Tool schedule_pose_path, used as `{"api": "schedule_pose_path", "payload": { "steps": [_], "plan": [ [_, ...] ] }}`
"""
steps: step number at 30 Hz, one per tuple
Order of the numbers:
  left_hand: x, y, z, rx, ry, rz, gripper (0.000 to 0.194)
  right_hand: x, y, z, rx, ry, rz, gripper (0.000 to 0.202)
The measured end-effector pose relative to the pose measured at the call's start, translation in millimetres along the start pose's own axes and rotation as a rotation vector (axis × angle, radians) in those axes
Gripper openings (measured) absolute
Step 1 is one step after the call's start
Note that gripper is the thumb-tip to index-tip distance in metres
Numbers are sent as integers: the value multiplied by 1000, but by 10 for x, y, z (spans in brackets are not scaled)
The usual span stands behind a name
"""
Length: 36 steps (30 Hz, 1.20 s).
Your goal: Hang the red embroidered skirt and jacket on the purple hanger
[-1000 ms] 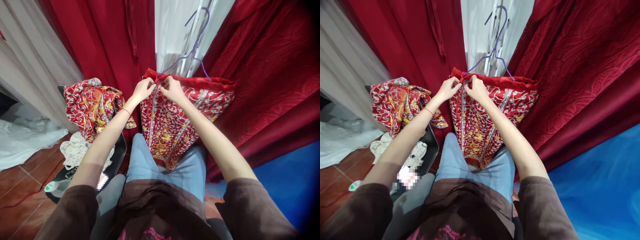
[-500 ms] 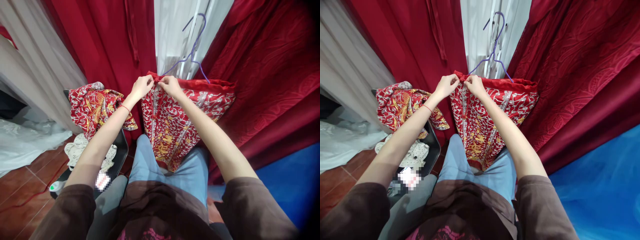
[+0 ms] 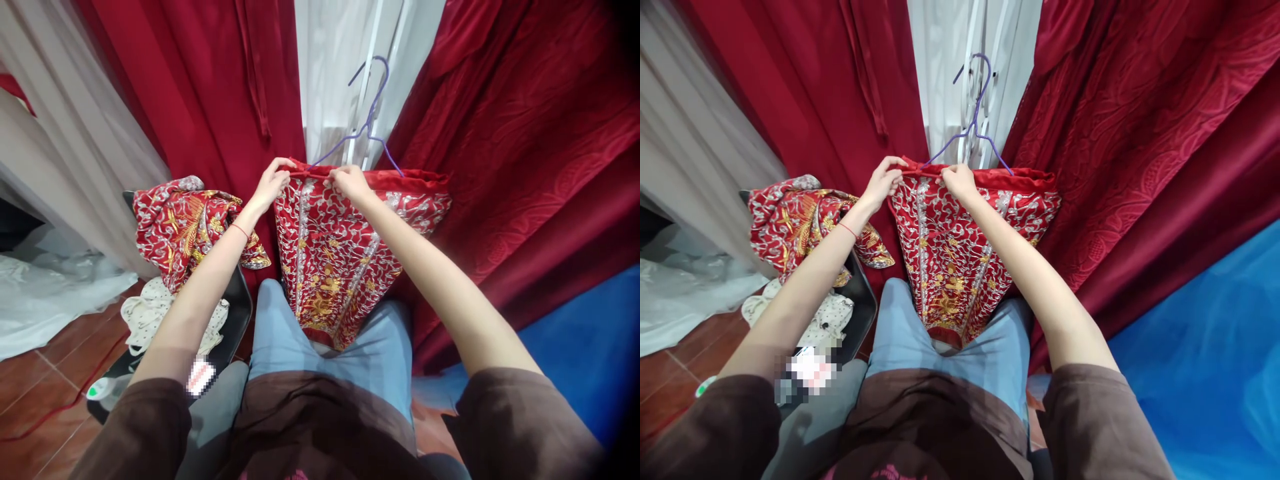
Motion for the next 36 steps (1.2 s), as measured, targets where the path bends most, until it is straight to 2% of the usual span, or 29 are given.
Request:
{"api": "schedule_pose_path", "payload": {
  "steps": [2,3,5,7,9,11,12,14,17,19,23,26,31,36],
  "plan": [
    [-70,55,-54,51,-78,141,22,48,100,-29,-43,79,-112,30],
    [-104,79,-83,62,-127,260,21,80,113,-46,-25,128,-165,28],
    [-189,147,-124,-1,-221,498,15,120,17,-106,137,193,-176,19],
    [-329,236,-151,-177,-291,596,10,162,-162,-235,397,200,-19,18],
    [-470,297,-179,-359,-324,485,10,270,-246,-351,550,189,227,30],
    [-496,267,-163,-413,-272,243,13,367,-208,-346,507,171,465,42],
    [-464,201,-134,-375,-209,109,14,385,-165,-309,434,157,566,47],
    [-396,16,-94,-226,-72,-121,18,368,-93,-228,273,132,714,55],
    [-437,-176,-156,-2,11,-280,21,299,-89,-148,134,117,759,60],
    [-494,-216,-233,105,9,-229,24,300,-120,-134,120,163,684,56],
    [-492,-254,-337,258,26,-25,24,478,-154,-249,156,423,384,42],
    [-383,-267,-337,313,86,18,16,556,-161,-343,147,528,155,35],
    [-189,-317,-331,350,158,-10,18,632,-168,-423,194,603,16,30],
    [-24,-374,-339,293,298,-225,23,667,-184,-423,206,633,-140,29]
  ]
}}
Point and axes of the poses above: each hand's wrist, its own z-axis towards the middle knuckle, its own y-axis out of the back of the hand, x = y × z, the point moved 10 cm from there along z, towards the middle knuckle, and after that the axes turned 10 degrees about -x, right-handed, at the moved point
